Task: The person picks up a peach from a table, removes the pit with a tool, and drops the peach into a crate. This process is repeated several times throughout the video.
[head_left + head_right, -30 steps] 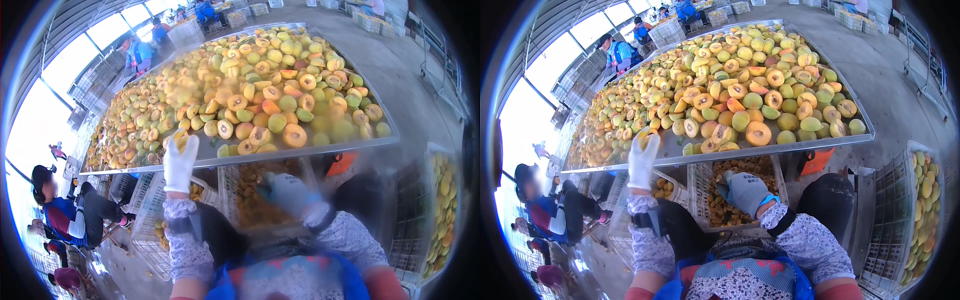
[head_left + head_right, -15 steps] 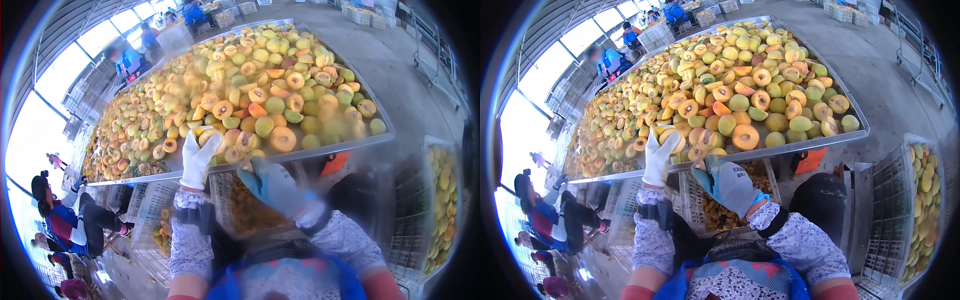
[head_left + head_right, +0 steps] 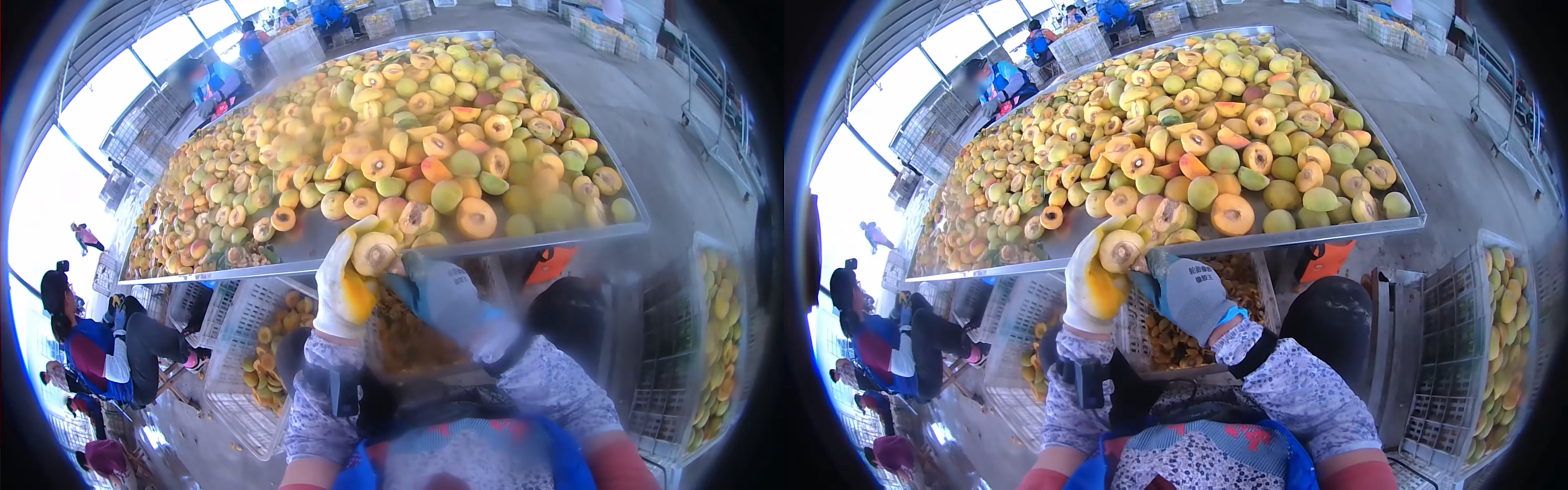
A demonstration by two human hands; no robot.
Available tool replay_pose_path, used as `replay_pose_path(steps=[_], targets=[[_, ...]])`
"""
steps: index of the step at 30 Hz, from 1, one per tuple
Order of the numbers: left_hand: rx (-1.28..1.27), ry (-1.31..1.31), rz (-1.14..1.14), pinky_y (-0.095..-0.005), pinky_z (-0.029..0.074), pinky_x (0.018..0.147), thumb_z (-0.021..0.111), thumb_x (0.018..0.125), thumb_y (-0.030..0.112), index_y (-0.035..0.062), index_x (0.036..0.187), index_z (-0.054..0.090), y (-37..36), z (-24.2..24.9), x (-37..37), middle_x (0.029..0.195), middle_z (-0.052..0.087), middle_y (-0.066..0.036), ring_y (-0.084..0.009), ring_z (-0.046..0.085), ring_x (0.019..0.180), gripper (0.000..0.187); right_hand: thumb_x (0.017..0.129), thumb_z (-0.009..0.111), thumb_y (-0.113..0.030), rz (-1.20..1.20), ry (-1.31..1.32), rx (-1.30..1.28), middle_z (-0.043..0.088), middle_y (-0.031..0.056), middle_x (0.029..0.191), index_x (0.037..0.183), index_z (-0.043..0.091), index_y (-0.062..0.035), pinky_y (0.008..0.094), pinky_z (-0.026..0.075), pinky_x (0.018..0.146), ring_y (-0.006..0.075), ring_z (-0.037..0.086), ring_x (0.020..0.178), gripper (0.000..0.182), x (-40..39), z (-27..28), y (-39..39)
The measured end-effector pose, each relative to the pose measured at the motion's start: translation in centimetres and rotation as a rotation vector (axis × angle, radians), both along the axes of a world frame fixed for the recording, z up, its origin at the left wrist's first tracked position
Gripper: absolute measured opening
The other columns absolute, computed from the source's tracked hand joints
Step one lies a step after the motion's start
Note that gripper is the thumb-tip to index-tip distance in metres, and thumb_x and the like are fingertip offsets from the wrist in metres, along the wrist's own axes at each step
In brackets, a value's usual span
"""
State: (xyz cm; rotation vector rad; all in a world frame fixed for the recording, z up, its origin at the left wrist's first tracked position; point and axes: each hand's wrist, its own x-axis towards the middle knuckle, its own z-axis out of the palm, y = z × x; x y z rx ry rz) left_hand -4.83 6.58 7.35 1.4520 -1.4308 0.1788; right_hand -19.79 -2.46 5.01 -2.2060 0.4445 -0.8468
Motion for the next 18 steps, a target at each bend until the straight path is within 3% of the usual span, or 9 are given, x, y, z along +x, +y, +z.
replay_pose_path(steps=[3,6,9,12,15,18], targets=[[0.084,0.041,0.002,-0.0311,0.057,0.083,0.063,0.098,0.007,-0.0077,0.124,0.057,0.1,2.6,-2.2,0.116,0.066,-0.018,-0.0256,0.07,0.096,0.031,0.096,0.066,-0.033,-0.01,0.07,-0.035,0.067,0.0207,0.086,0.097,0.064,-0.0071,0.0514,0.05,0.069,0.0423,0.065,0.079,0.026,0.1,0.0,0.0],[0.009,0.433,-0.108,-0.029,0.057,0.075,0.058,0.105,0.025,-0.0074,0.119,0.06,0.1,1.4,-2.9,0.113,0.066,-0.017,-0.0217,0.069,0.086,0.036,0.097,0.064,-0.036,0.036,0.133,-0.091,0.068,0.0208,0.086,0.1,0.063,-0.0081,0.0516,0.05,0.069,0.0427,0.065,0.079,0.028,0.2,-0.3,-0.4],[0.068,0.378,-0.063,-0.028,0.056,0.068,0.055,0.106,0.031,-0.0056,0.111,0.064,0.4,2.1,-3.3,0.105,0.069,-0.016,-0.0197,0.068,0.079,0.038,0.098,0.061,-0.039,0.069,0.216,-0.047,0.068,0.0211,0.086,0.101,0.062,-0.0086,0.0522,0.05,0.07,0.0433,0.065,0.079,0.031,-0.2,0.0,-0.3],[0.098,0.955,-0.167,-0.0276,0.055,0.063,0.055,0.105,0.032,-0.0024,0.104,0.066,-0.2,2.0,-3.1,0.097,0.071,-0.015,-0.0181,0.067,0.076,0.036,0.101,0.054,-0.044,0.132,0.137,0.04,0.07,0.0232,0.088,0.111,0.064,-0.0073,0.0535,0.052,0.067,0.045,0.067,0.08,0.039,-0.1,-0.9,0.2],[0.096,1.083,-0.06,-0.0268,0.053,0.058,0.053,0.104,0.035,-0.0001,0.101,0.066,-0.2,3.3,-4.5,0.091,0.071,-0.014,-0.0177,0.068,0.076,0.038,0.104,0.053,-0.035,0.222,0.128,0.333,0.07,0.0226,0.093,0.111,0.063,-0.0074,0.049,0.051,0.073,0.0446,0.066,0.085,0.031,-0.6,0.3,1.4],[-0.004,1.117,-0.023,-0.0261,0.052,0.056,0.05,0.105,0.038,0.0002,0.104,0.065,-0.4,2.4,-5.3,0.093,0.072,-0.015,-0.0173,0.067,0.075,0.041,0.106,0.049,-0.034,0.252,0.033,0.491,0.07,0.0234,0.096,0.117,0.062,-0.0062,0.047,0.052,0.074,0.045,0.066,0.089,0.033,0.2,-1.2,2.5]])
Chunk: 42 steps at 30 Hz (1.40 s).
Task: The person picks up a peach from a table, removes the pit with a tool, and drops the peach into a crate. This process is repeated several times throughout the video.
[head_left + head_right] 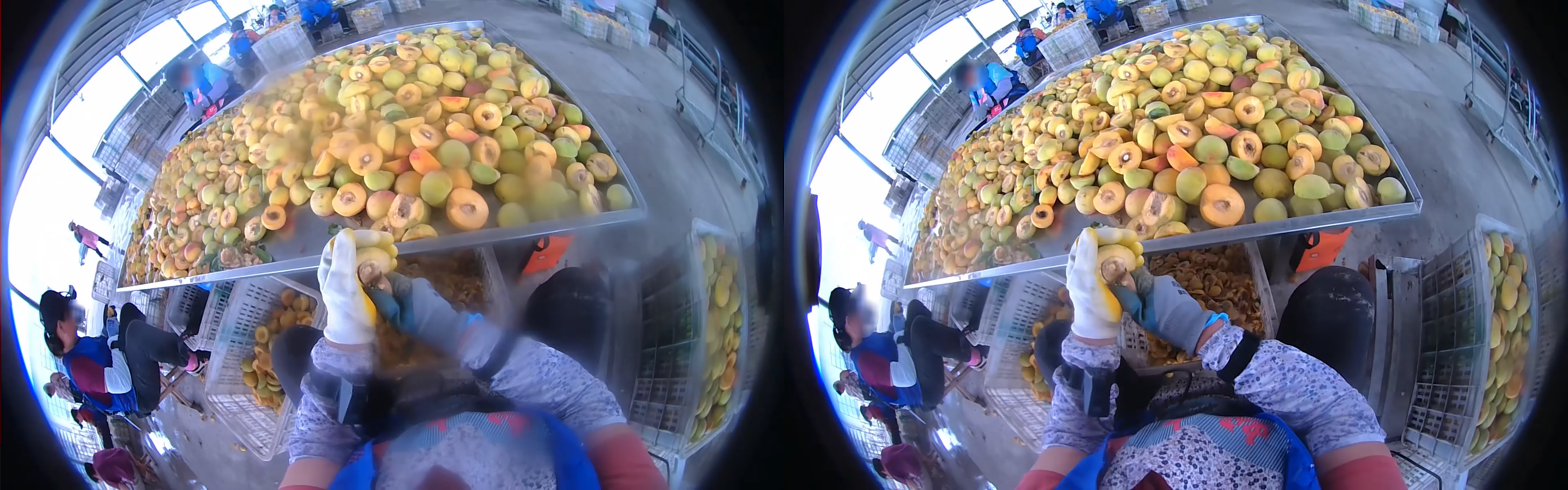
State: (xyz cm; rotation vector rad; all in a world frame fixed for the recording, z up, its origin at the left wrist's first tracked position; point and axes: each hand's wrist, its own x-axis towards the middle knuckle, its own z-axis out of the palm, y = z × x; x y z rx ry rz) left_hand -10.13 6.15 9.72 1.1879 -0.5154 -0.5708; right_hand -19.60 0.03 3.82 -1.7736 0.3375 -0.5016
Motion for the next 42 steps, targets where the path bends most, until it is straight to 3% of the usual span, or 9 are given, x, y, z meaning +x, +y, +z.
replay_pose_path(steps=[6,9,10,11,15,27,33,38,42], targets=[[-0.03,0.073,-0.221,-0.0401,0.06,0.08,0.05,0.105,0.038,-0.0034,0.115,0.059,0.8,-0.4,1.9,0.11,0.068,-0.021,-0.0296,0.07,0.092,0.043,0.106,0.048,-0.029,0.016,0.202,-0.318,0.071,0.0231,0.091,0.112,0.065,0.0005,0.0475,0.052,0.076,0.0439,0.066,0.09,0.035,-1.4,2.2,-1.1],[0.013,0.044,-0.267,-0.041,0.059,0.08,0.053,0.103,0.042,-0.0029,0.114,0.06,1.1,-0.5,2.5,0.106,0.069,-0.02,-0.03,0.07,0.087,0.046,0.106,0.049,-0.029,0.004,0.091,-0.499,0.071,0.0213,0.087,0.106,0.068,0.0016,0.0437,0.052,0.075,0.0333,0.069,0.083,0.036,-1.2,0.7,-1.2],[0.046,-0.008,-0.248,-0.0407,0.059,0.079,0.053,0.103,0.043,-0.0024,0.113,0.06,1.1,-0.4,2.4,0.105,0.069,-0.019,-0.0298,0.07,0.087,0.047,0.106,0.05,-0.031,0.02,0.047,-0.313,0.071,0.0206,0.086,0.105,0.068,0.0019,0.0418,0.051,0.074,0.0281,0.067,0.082,0.038,-1.0,0.6,-0.8],[0.05,0.043,-0.116,-0.0299,0.054,0.058,0.048,0.103,0.046,-0.004,0.102,0.07,0.6,-0.4,1.7,0.089,0.072,-0.017,-0.0247,0.069,0.072,0.055,0.106,0.051,-0.032,0.036,0.004,-0.126,0.071,0.0199,0.085,0.104,0.068,0.0022,0.0399,0.051,0.074,0.0229,0.066,0.081,0.039,-0.7,0.7,-0.2],[-0.011,0.117,0.056,-0.0284,0.053,0.055,0.05,0.103,0.046,-0.0031,0.098,0.07,0.2,-0.3,0.2,0.086,0.072,-0.017,-0.0227,0.068,0.066,0.053,0.106,0.053,-0.037,0.147,0.179,0.348,0.072,0.0184,0.084,0.101,0.069,0.0042,0.0349,0.049,0.074,0.0106,0.057,0.082,0.044,-1.6,4.4,0.9],[-0.035,0.001,-0.05,-0.0342,0.058,0.065,0.049,0.104,0.046,-0.0034,0.093,0.07,1.1,-0.1,-0.2,0.084,0.071,-0.019,-0.0244,0.068,0.068,0.055,0.107,0.05,-0.035,0.054,-0.033,0.312,0.068,0.0068,0.077,0.1,0.07,0.0007,0.0356,0.05,0.074,0.0153,0.06,0.076,0.041,-1.5,2.0,2.9],[-0.159,0.152,-0.137,-0.0382,0.057,0.068,0.05,0.104,0.047,0.0012,0.091,0.06,1.2,-1.5,0.9,0.086,0.068,-0.019,-0.0291,0.067,0.073,0.049,0.109,0.046,-0.038,0.368,0.338,0.535,0.06,0.0001,0.076,0.098,0.069,-0.0028,0.0297,0.048,0.076,0.0097,0.055,0.078,0.043,-2.3,4.2,0.2],[-0.189,0.217,-0.261,-0.0398,0.055,0.065,0.05,0.104,0.046,0.0042,0.089,0.057,1.5,-1.0,0.9,0.083,0.066,-0.018,-0.0293,0.065,0.07,0.045,0.109,0.046,-0.036,0.447,0.165,0.707,0.061,-0.0026,0.077,0.099,0.067,-0.0045,0.0253,0.047,0.074,0.0063,0.055,0.078,0.039,-2.7,1.9,1.0],[-0.13,0.166,-0.306,-0.0393,0.054,0.062,0.05,0.104,0.046,0.0052,0.088,0.056,1.7,-0.9,1.1,0.082,0.066,-0.018,-0.0286,0.063,0.067,0.044,0.11,0.043,-0.03,0.292,0.286,0.518,0.062,-0.0028,0.077,0.103,0.066,-0.0041,0.0251,0.047,0.076,0.0059,0.056,0.077,0.035,-3.0,5.8,1.9]])
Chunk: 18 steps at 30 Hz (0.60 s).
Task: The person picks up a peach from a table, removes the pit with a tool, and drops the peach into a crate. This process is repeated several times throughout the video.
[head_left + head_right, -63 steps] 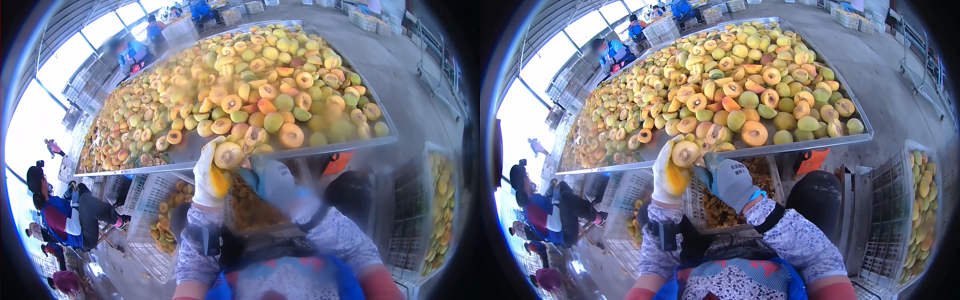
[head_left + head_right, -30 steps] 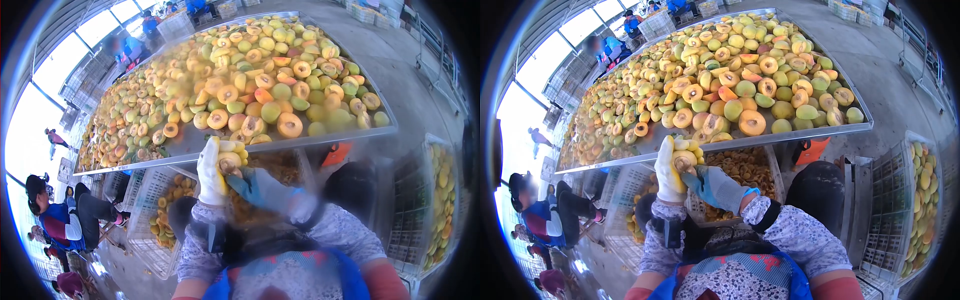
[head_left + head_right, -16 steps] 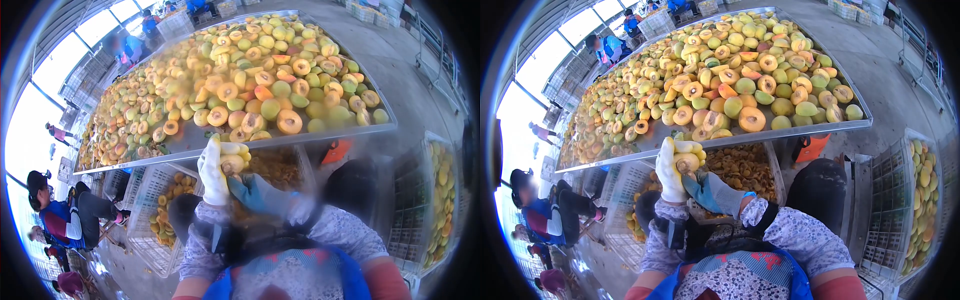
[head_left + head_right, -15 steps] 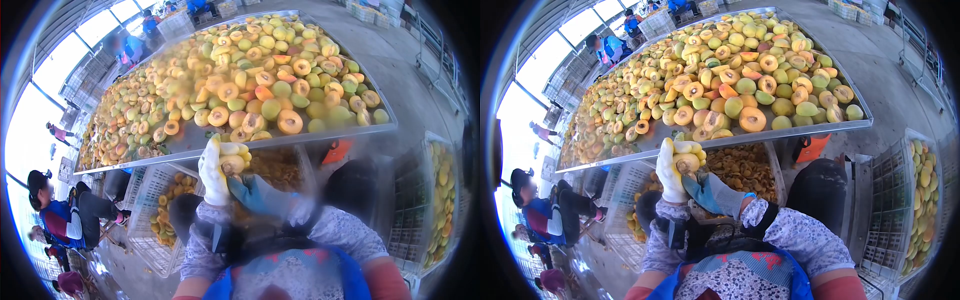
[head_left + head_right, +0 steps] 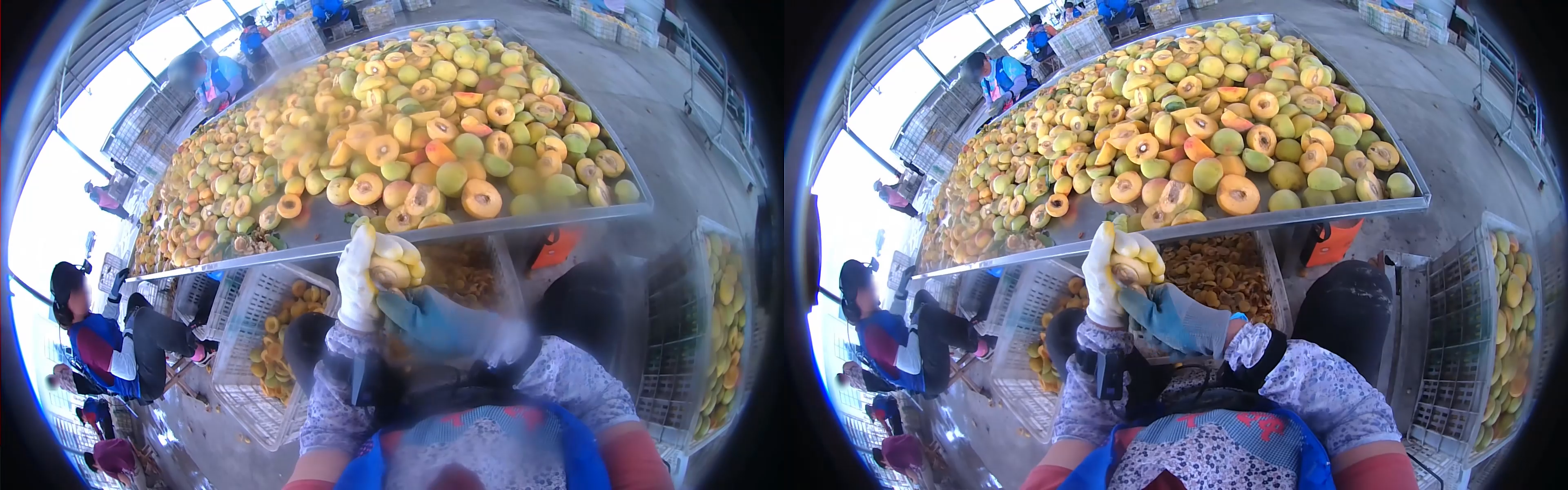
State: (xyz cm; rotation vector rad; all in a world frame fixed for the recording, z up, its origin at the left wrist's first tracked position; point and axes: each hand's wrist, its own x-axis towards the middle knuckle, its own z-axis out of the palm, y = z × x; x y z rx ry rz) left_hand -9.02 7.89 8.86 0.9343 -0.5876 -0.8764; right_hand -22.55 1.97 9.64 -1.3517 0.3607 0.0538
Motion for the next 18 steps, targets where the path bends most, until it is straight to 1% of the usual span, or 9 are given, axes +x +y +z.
replay_pose_path(steps=[2,3,5,8,10,12,14,15,18], targets=[[0.08,-0.062,0.052,-0.0387,0.052,0.061,0.049,0.104,0.046,0.006,0.088,0.055,0.0,0.8,-0.8,0.081,0.065,-0.018,-0.028,0.061,0.065,0.044,0.11,0.044,-0.03,0.031,-0.037,-0.083,0.063,-0.0028,0.078,0.101,0.066,-0.0041,0.0251,0.047,0.076,0.006,0.056,0.077,0.036,-0.2,0.2,-0.5],[0.064,-0.049,0.063,-0.0389,0.052,0.061,0.049,0.104,0.046,0.0056,0.088,0.055,0.0,0.7,-0.9,0.081,0.066,-0.018,-0.0282,0.061,0.065,0.044,0.11,0.044,-0.031,0.046,-0.056,-0.124,0.064,-0.0029,0.078,0.1,0.066,-0.0041,0.0251,0.047,0.076,0.006,0.056,0.077,0.036,-0.4,0.2,-0.7],[0.03,-0.025,0.084,-0.0391,0.053,0.061,0.049,0.104,0.046,0.005,0.088,0.056,0.0,0.4,-0.9,0.082,0.067,-0.018,-0.0285,0.062,0.065,0.045,0.109,0.046,-0.033,0.069,-0.087,0.085,0.064,-0.0024,0.078,0.098,0.067,-0.0039,0.0265,0.047,0.074,0.0071,0.056,0.076,0.038,-0.8,-1.6,-0.9],[-0.045,0.126,0.031,-0.04,0.056,0.066,0.05,0.104,0.045,0.0025,0.088,0.06,0.1,0.4,-0.7,0.085,0.069,-0.019,-0.0299,0.067,0.07,0.046,0.108,0.047,-0.034,0.088,-0.079,0.218,0.065,-0.002,0.081,0.1,0.068,-0.0037,0.0283,0.047,0.072,0.0077,0.056,0.075,0.038,-0.9,-1.8,-1.0],[-0.067,0.098,-0.008,-0.0402,0.056,0.066,0.05,0.104,0.045,0.0025,0.088,0.06,0.1,0.0,-0.5,0.084,0.069,-0.019,-0.03,0.067,0.07,0.046,0.108,0.046,-0.033,0.032,-0.113,0.118,0.065,-0.0018,0.082,0.102,0.068,-0.0037,0.0292,0.047,0.071,0.0079,0.055,0.075,0.037,-0.9,-1.4,-0.6],[-0.026,0.047,0.001,-0.0395,0.054,0.063,0.049,0.104,0.046,0.0048,0.088,0.056,0.0,0.0,-0.7,0.081,0.066,-0.018,-0.0292,0.065,0.068,0.045,0.108,0.045,-0.033,-0.092,-0.206,-0.114,0.064,-0.0015,0.082,0.103,0.069,-0.0038,0.03,0.047,0.07,0.0083,0.055,0.074,0.038,-0.6,-0.8,0.4],[0.08,-0.022,0.058,-0.0377,0.05,0.056,0.047,0.104,0.048,0.0094,0.087,0.049,-0.2,0.7,-1.7,0.076,0.06,-0.015,-0.0274,0.06,0.063,0.042,0.108,0.046,-0.033,-0.017,-0.137,-0.29,0.064,-0.0003,0.083,0.1,0.069,-0.0038,0.0296,0.047,0.071,0.0099,0.057,0.076,0.038,-1.1,-0.7,-0.4],[0.079,-0.074,0.097,-0.0373,0.05,0.056,0.046,0.105,0.048,0.0098,0.086,0.048,-0.3,1.0,-2.2,0.074,0.058,-0.014,-0.0266,0.058,0.061,0.042,0.108,0.046,-0.032,0.02,-0.104,-0.38,0.065,0.0003,0.083,0.098,0.069,-0.0037,0.0294,0.047,0.071,0.0107,0.059,0.077,0.038,-1.3,-0.7,-0.8],[0.003,0.023,0.09,-0.0371,0.05,0.056,0.045,0.105,0.047,0.0104,0.085,0.048,-0.4,1.0,-2.5,0.072,0.056,-0.013,-0.0265,0.057,0.061,0.042,0.107,0.047,-0.033,0.048,-0.039,0.126,0.065,0.0013,0.083,0.095,0.069,-0.0047,0.0309,0.048,0.071,0.0145,0.062,0.079,0.038,-1.5,-0.9,-0.2]])
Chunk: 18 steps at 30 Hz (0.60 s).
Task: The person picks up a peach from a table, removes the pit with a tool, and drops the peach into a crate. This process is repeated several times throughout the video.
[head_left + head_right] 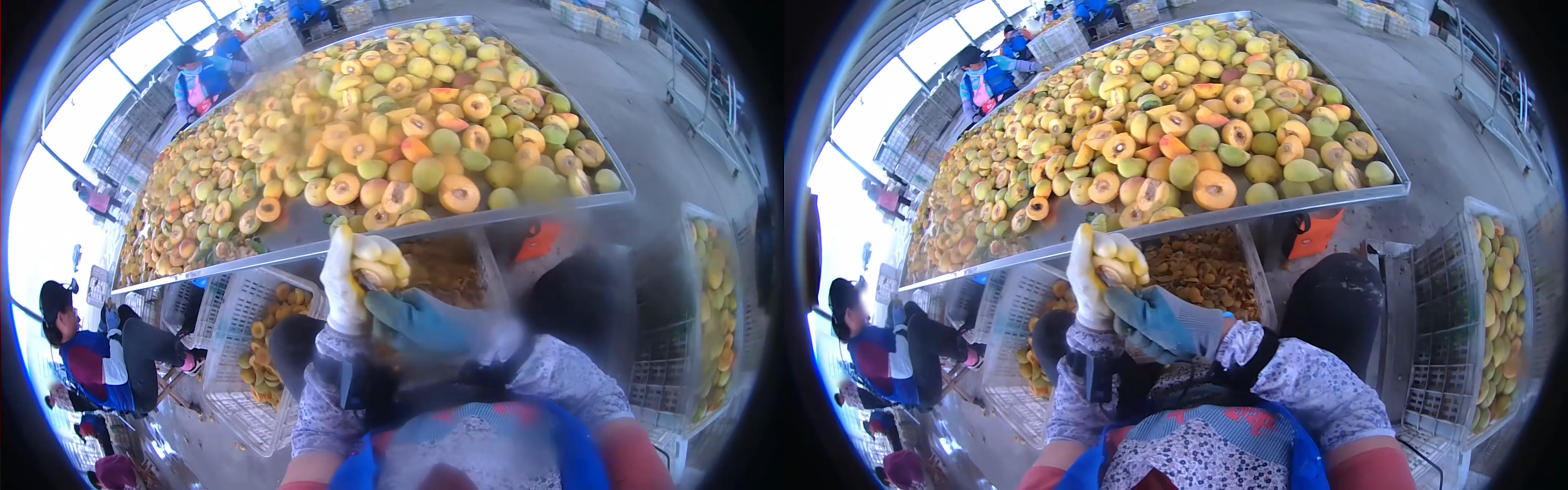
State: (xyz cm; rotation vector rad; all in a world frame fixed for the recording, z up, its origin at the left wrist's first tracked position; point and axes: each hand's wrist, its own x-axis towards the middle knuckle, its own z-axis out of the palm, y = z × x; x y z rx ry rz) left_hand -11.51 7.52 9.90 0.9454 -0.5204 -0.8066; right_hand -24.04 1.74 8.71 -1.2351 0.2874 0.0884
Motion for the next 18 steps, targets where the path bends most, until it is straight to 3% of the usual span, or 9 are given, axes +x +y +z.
replay_pose_path(steps=[3,5,7,9,11,13,14,15,18], targets=[[0.037,0.018,0.004,-0.0354,0.046,0.054,0.044,0.106,0.048,0.0142,0.083,0.045,-0.2,-0.7,0.1,0.072,0.051,-0.007,-0.0236,0.054,0.061,0.041,0.105,0.051,-0.038,0.003,0.031,0.291,0.065,0.0001,0.082,0.095,0.07,-0.0071,0.0328,0.05,0.073,0.0182,0.064,0.08,0.037,-0.6,-0.9,0.3],[0.033,-0.135,-0.043,-0.0342,0.046,0.054,0.044,0.106,0.049,0.0124,0.087,0.046,0.0,-1.2,-0.2,0.072,0.05,-0.005,-0.0217,0.054,0.063,0.041,0.105,0.052,-0.038,-0.131,-0.129,0.02,0.065,-0.0008,0.078,0.096,0.069,-0.0078,0.0364,0.051,0.072,0.0203,0.065,0.076,0.036,0.4,-2.2,1.0],[0.026,-0.35,-0.086,-0.034,0.047,0.055,0.043,0.106,0.049,0.0083,0.092,0.05,0.2,-1.3,-0.5,0.073,0.053,-0.008,-0.0227,0.056,0.062,0.044,0.104,0.053,-0.037,-0.265,-0.28,-0.491,0.062,0.0014,0.07,0.094,0.066,-0.0082,0.0402,0.048,0.064,0.021,0.061,0.065,0.033,0.0,-3.2,0.4],[-0.01,-0.631,-0.141,-0.0346,0.049,0.057,0.039,0.107,0.048,0.0029,0.095,0.054,0.1,-1.7,0.2,0.074,0.059,-0.015,-0.0258,0.059,0.06,0.049,0.105,0.053,-0.035,-0.233,-0.264,-0.634,0.06,0.0031,0.07,0.093,0.066,-0.0093,0.0389,0.047,0.062,0.0196,0.06,0.064,0.031,0.4,-4.1,0.2],[-0.06,-0.664,-0.031,-0.0361,0.05,0.06,0.038,0.108,0.048,0.0041,0.095,0.05,-0.1,-2.2,-0.5,0.077,0.058,-0.015,-0.0261,0.059,0.062,0.047,0.105,0.052,-0.035,-0.191,-0.27,-0.718,0.06,0.0071,0.071,0.093,0.066,-0.009,0.0391,0.047,0.061,0.0227,0.06,0.065,0.033,0.4,-4.7,0.1],[-0.102,-0.413,-0.036,-0.0322,0.047,0.058,0.053,0.104,0.045,0.0093,0.107,0.049,-0.3,-3.1,-0.2,0.085,0.054,-0.009,-0.0213,0.054,0.065,0.036,0.105,0.049,-0.038,-0.135,-0.299,-0.743,0.061,0.0134,0.075,0.095,0.068,-0.0074,0.0408,0.048,0.062,0.0304,0.061,0.068,0.037,0.2,-3.6,0.5],[-0.128,-0.287,-0.031,-0.0302,0.045,0.057,0.061,0.101,0.043,0.012,0.113,0.049,-0.4,-3.6,0.0,0.089,0.052,-0.006,-0.0188,0.051,0.066,0.035,0.105,0.047,-0.041,-0.228,-0.289,-0.59,0.065,0.019,0.079,0.096,0.067,-0.005,0.0454,0.049,0.066,0.0374,0.064,0.073,0.043,0.2,-4.4,0.8],[-0.086,-0.271,0.054,-0.0308,0.044,0.056,0.057,0.103,0.044,0.0129,0.104,0.048,-0.7,-2.4,-1.5,0.085,0.052,-0.007,-0.019,0.05,0.065,0.033,0.104,0.045,-0.045,-0.326,-0.289,-0.435,0.068,0.0246,0.084,0.097,0.067,-0.0025,0.0499,0.051,0.07,0.0443,0.067,0.078,0.049,0.2,-5.2,1.2],[0.043,-0.3,0.193,-0.0334,0.047,0.058,0.045,0.106,0.048,0.0106,0.093,0.047,-1.7,-1.6,-2.7,0.074,0.053,-0.009,-0.0211,0.053,0.065,0.04,0.104,0.045,-0.046,-0.268,-0.132,-0.658,0.068,0.026,0.088,0.096,0.066,-0.0008,0.0509,0.051,0.073,0.0457,0.066,0.083,0.051,-2.5,-1.4,-0.4]])
